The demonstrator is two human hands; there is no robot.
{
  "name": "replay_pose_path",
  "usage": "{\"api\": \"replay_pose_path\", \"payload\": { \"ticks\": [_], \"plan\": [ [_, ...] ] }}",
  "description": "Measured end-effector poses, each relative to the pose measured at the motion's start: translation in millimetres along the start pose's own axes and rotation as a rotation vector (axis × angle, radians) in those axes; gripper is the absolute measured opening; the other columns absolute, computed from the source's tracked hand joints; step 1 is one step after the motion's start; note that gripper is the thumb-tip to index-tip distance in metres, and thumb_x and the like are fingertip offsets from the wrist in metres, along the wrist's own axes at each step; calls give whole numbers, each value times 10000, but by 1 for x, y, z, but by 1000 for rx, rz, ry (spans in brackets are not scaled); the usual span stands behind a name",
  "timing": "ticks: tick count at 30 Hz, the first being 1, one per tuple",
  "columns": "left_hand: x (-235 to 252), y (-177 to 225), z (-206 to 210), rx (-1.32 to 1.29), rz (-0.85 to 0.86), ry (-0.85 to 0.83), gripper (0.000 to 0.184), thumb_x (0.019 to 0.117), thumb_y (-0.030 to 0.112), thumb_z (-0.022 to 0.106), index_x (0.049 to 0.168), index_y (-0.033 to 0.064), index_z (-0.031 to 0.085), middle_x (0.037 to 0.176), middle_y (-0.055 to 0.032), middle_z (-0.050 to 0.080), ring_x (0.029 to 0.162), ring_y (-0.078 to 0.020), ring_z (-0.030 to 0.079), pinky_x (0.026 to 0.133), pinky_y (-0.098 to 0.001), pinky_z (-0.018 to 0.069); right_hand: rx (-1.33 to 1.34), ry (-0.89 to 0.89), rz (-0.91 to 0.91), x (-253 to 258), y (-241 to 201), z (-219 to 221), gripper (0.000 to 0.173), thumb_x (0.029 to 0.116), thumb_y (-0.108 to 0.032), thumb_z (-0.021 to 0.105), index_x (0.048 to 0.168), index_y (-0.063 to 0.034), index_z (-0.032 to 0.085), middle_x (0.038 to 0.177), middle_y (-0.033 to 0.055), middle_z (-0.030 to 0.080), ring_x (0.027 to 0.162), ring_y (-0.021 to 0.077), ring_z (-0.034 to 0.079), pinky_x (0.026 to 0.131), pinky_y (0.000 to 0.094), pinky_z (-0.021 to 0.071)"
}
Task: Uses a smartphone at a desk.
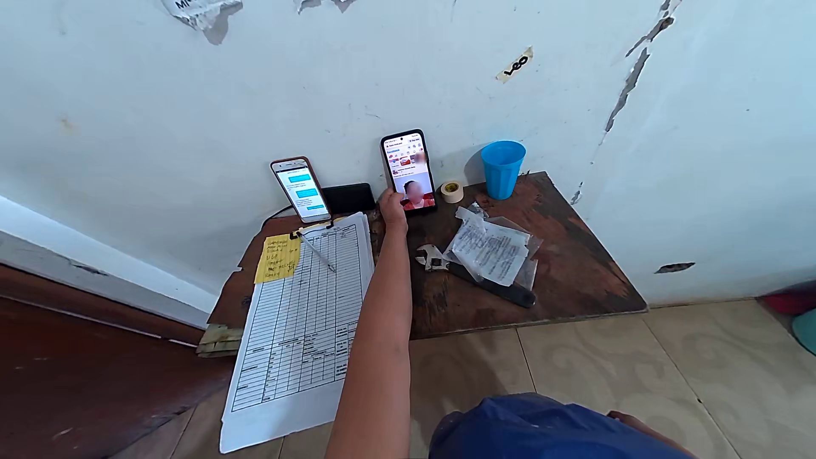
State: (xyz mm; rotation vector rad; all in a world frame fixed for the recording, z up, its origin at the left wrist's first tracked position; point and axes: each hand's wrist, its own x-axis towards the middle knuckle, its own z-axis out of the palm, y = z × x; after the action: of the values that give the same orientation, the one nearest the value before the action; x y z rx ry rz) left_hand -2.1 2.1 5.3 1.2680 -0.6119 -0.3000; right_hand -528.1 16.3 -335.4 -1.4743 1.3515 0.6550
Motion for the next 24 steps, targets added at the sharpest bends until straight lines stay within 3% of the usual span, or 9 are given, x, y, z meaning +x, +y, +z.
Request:
{"api": "replay_pose_path", "payload": {
  "ticks": [3, 13, 19, 24],
  "plan": [
    [1, -2, -2, -14, -4, 1, 276, 874, -85, 389, 1059, -107, 592, 1006, -149, 623, 920, -138, 586, 866, -311, 483, -31, -7, -1, 0, -3, -1, 474, 1005, -253, 676, 1386, 16, 586, 1379, 258, 612, 1336, 364, 559, 1142, 508, 404],
    [3, -6, -2, -65, 7, 5, 287, 1010, 82, 356, 1074, -79, 585, 991, -121, 617, 915, -110, 596, 884, -297, 496, 41, -17, 20, -2, -2, -2, 483, 995, -222, 691, 1399, 12, 571, 1374, 250, 611, 1313, 342, 572, 1124, 480, 420],
    [4, -7, -1, -94, -24, 28, 389, 1076, 148, 296, 1182, -114, 563, 1158, -206, 607, 1061, -177, 581, 991, -337, 454, 38, -11, 25, 6, 3, 0, 481, 996, -234, 688, 1399, 3, 575, 1369, 247, 616, 1311, 342, 575, 1123, 491, 422],
    [3, -4, 0, -123, -64, 41, 441, 1093, 185, 241, 1228, -107, 543, 1188, -217, 603, 1073, -184, 586, 987, -331, 458, -5, -6, 1, 12, 6, 2, 475, 1001, -251, 683, 1384, 12, 586, 1367, 256, 617, 1320, 357, 569, 1133, 509, 409]
  ]
}}
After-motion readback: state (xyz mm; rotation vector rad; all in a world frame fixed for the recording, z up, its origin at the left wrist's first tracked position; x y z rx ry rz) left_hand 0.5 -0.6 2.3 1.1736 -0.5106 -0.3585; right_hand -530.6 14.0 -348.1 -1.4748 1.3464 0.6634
